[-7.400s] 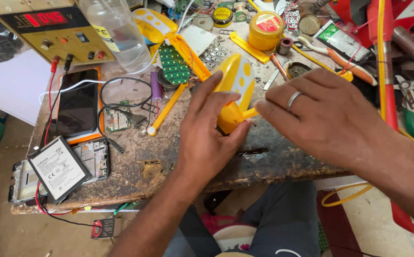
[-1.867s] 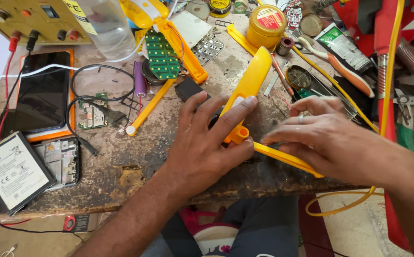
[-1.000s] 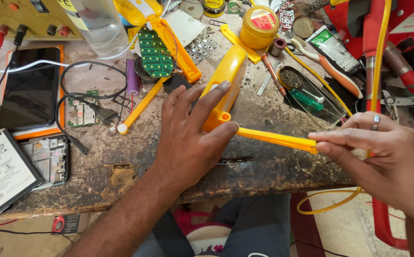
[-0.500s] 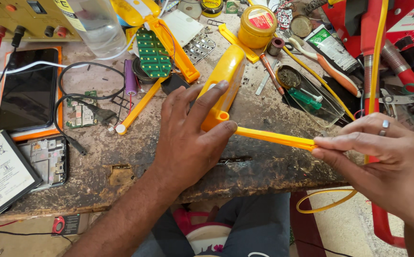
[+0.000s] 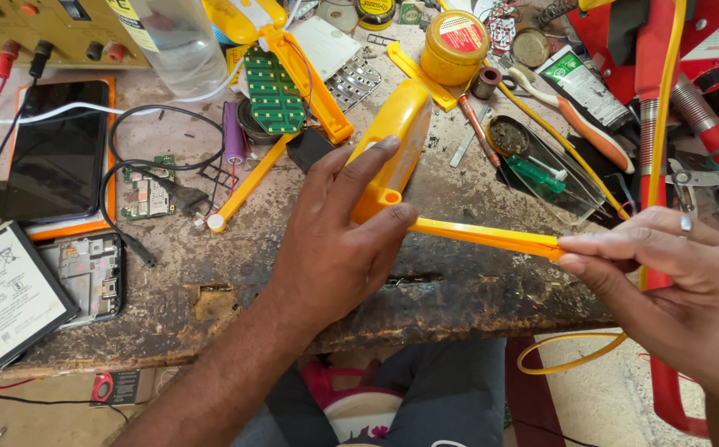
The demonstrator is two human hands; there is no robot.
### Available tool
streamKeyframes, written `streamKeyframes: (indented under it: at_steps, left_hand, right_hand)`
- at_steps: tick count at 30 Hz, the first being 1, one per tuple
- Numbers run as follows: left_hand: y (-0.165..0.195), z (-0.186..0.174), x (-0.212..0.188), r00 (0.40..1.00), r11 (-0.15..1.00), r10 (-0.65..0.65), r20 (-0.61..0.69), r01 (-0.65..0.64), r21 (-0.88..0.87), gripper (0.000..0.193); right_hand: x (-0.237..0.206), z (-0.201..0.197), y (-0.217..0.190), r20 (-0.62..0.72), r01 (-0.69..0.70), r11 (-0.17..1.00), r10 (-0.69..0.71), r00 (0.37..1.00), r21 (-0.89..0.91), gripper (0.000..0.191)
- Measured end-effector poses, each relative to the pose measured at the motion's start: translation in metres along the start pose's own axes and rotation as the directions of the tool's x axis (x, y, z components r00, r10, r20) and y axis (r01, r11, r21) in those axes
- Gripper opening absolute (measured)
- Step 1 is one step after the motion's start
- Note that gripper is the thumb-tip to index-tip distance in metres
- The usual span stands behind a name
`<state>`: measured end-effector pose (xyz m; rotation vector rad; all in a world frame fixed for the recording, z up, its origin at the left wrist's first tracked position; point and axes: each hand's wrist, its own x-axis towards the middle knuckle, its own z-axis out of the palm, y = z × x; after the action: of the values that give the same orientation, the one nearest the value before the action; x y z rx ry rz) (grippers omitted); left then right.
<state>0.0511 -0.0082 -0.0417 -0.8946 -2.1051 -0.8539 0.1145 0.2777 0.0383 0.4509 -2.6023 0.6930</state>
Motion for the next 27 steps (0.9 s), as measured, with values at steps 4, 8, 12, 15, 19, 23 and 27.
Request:
streamKeyframes:
  at_steps: [4, 8, 12, 15, 19, 23, 27]
  left_hand:
    - [0.001, 0.000, 0.000, 1.000, 1.000, -0.004, 0.002, 0.004, 0.004, 0.024]
    - [0.001, 0.001, 0.000, 1.000, 1.000, -0.014, -0.007, 0.014, 0.004, 0.024]
    - [0.000, 0.000, 0.001, 1.000, 1.000, -0.020, -0.017, 0.020, -0.004, 0.025]
    - [0.000, 0.001, 0.000, 1.000, 1.000, -0.021, -0.015, 0.021, -0.005, 0.025]
    - [-0.001, 0.002, 0.000, 0.999, 0.999, -0.038, -0.015, 0.038, -0.006, 0.024]
    - [0.000, 0.001, 0.000, 1.000, 1.000, -0.025, -0.014, 0.024, -0.018, 0.025]
    - [0.001, 0.001, 0.000, 0.999, 0.999, -0.038, -0.017, 0.037, -0.037, 0.026]
  right_hand:
    - [0.000, -0.001, -0.001, -0.019, 0.043, 0.989, -0.046, 0.999, -0.142, 0.027]
    - [0.000, -0.001, -0.001, -0.050, -0.013, 0.982, 0.004, 0.999, -0.189, 0.024]
    - [0.005, -0.004, -0.003, 0.024, 0.122, 0.987, -0.120, 0.992, -0.108, 0.017]
    - [0.009, -0.004, -0.007, 0.039, 0.175, 0.984, -0.174, 0.984, -0.040, 0.014]
    - [0.013, -0.007, -0.015, 0.078, 0.241, 0.970, -0.242, 0.967, 0.017, 0.015]
    - [0.008, -0.006, -0.018, 0.042, 0.126, 0.990, -0.123, 0.992, -0.065, 0.015]
    - [0.009, -0.003, -0.008, 0.031, 0.035, 0.995, -0.032, 0.999, -0.098, 0.014]
